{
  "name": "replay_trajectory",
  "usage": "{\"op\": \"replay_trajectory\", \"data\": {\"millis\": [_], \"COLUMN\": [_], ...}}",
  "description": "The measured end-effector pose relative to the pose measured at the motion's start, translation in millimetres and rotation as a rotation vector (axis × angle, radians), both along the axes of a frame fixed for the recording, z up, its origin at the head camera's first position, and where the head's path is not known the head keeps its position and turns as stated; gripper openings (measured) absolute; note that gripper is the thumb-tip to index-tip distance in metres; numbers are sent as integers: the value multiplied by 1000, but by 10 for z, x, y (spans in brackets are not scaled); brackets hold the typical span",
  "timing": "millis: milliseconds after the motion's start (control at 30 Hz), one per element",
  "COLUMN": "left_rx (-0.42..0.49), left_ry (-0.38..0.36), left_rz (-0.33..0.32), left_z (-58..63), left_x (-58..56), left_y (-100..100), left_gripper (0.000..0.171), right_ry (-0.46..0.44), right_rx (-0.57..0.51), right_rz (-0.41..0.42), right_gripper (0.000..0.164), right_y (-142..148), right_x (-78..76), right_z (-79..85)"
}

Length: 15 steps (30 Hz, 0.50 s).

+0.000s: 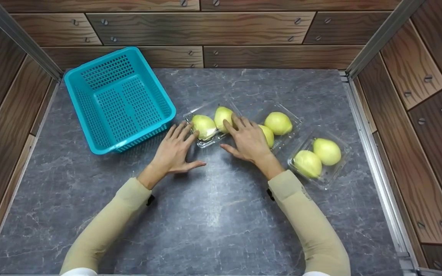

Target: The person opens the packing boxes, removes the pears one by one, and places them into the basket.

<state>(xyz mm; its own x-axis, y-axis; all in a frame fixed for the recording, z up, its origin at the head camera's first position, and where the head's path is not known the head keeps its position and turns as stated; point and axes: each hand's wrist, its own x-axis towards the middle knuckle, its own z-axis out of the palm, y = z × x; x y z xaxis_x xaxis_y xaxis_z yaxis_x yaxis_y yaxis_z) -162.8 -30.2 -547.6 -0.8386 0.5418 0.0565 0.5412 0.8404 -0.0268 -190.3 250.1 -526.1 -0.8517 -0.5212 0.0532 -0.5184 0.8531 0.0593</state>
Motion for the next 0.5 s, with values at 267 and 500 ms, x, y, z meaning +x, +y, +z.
{"op": "replay_trajectory", "data": {"millis": [267, 500], "left_rx": [34, 25], "left_ry": [33, 51], "left_rz": [-4, -4], "left_z": [-40, -50], "left_x": [119, 230], "left_y": [-114, -203], "left_gripper": [109, 110], "right_ry": [70, 119], "right_rx": [-39, -49], "right_rz": [65, 109], "right_gripper": [77, 73], "right_y": [-29, -52], "right_x": [126, 223], "right_z": [-72, -122]}}
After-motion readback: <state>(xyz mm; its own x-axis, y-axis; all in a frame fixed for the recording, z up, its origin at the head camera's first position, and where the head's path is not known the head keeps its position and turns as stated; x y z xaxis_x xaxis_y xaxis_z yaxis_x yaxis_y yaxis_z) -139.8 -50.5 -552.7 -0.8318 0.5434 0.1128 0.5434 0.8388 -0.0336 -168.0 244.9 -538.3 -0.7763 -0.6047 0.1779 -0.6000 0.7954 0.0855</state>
